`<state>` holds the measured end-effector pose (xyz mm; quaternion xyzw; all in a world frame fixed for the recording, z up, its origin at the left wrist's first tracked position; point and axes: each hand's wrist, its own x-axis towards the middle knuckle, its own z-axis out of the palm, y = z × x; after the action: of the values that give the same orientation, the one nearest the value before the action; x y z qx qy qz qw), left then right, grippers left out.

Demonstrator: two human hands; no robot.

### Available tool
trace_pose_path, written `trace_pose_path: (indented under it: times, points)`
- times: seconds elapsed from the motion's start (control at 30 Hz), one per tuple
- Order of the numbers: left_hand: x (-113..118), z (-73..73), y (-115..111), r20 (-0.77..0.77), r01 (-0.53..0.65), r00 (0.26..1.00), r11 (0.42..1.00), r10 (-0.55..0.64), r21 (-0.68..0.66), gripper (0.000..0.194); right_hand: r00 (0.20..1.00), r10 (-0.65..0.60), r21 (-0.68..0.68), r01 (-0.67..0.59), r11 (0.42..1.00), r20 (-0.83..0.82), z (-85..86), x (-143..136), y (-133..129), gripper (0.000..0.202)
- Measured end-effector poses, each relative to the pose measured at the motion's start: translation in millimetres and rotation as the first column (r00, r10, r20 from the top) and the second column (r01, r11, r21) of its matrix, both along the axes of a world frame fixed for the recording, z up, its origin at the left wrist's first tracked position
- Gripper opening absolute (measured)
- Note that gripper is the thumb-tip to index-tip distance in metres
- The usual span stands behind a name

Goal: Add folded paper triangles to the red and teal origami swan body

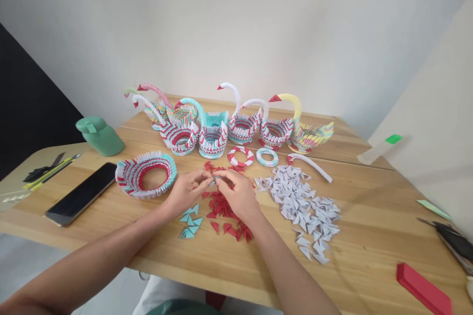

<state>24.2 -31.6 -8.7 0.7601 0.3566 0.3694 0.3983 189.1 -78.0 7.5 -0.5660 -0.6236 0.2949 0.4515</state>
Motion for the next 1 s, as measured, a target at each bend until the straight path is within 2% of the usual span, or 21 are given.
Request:
trace_pose_path:
  times: [0.2, 0.53, 0.6, 0.67, 0.8, 0.87, 1.0]
  points:
    - [-0.8, -2.5, 0.4, 0.0, 0.013, 1.0, 1.0, -0.013, 0.023, 0.017, 1.0, 0.004, -0.02, -0.004, 1.0, -0.011, 3.1, -1.2, -1.7, 0.024]
    - [-0.6, -5.4, 1.1, -0.033, -0.024, 0.999, 0.998, 0.026, 0.06, 0.015, 1.0, 0.024, 0.03, -0.024, 0.999, 0.013, -1.6, 0.0, -0.7, 0.023]
    - [-0.8, -4.1, 0.5, -0.066, -0.039, 0.997, 0.993, 0.046, 0.111, 0.014, 1.0, 0.02, 0.03, -0.021, 0.999, 0.006, -1.5, -0.4, -0.8, 0.023]
    - [-0.8, -1.6, -0.8, -0.131, -0.053, 0.988, 0.971, 0.085, 0.232, 0.012, 1.0, 0.012, 0.028, -0.012, 1.0, -0.008, -1.0, -1.5, -1.0, 0.022]
    - [-0.2, 2.9, -4.5, -0.221, -0.016, 0.964, 0.858, 0.15, 0.513, 0.012, 0.999, -0.003, 0.017, 0.004, 1.0, -0.045, -1.5, -5.3, -1.0, 0.019]
    - [-0.1, 2.8, -5.8, -0.23, -0.02, 0.957, 0.831, 0.177, 0.555, 0.012, 0.997, -0.023, 0.007, 0.024, 1.0, -0.071, -2.9, -7.3, -0.8, 0.017]
    - [0.1, -1.2, -6.0, -0.241, -0.05, 0.95, 0.857, 0.2, 0.513, 0.015, 0.99, -0.093, 0.009, 0.095, 0.995, -0.107, -7.0, -10.1, -1.1, 0.013]
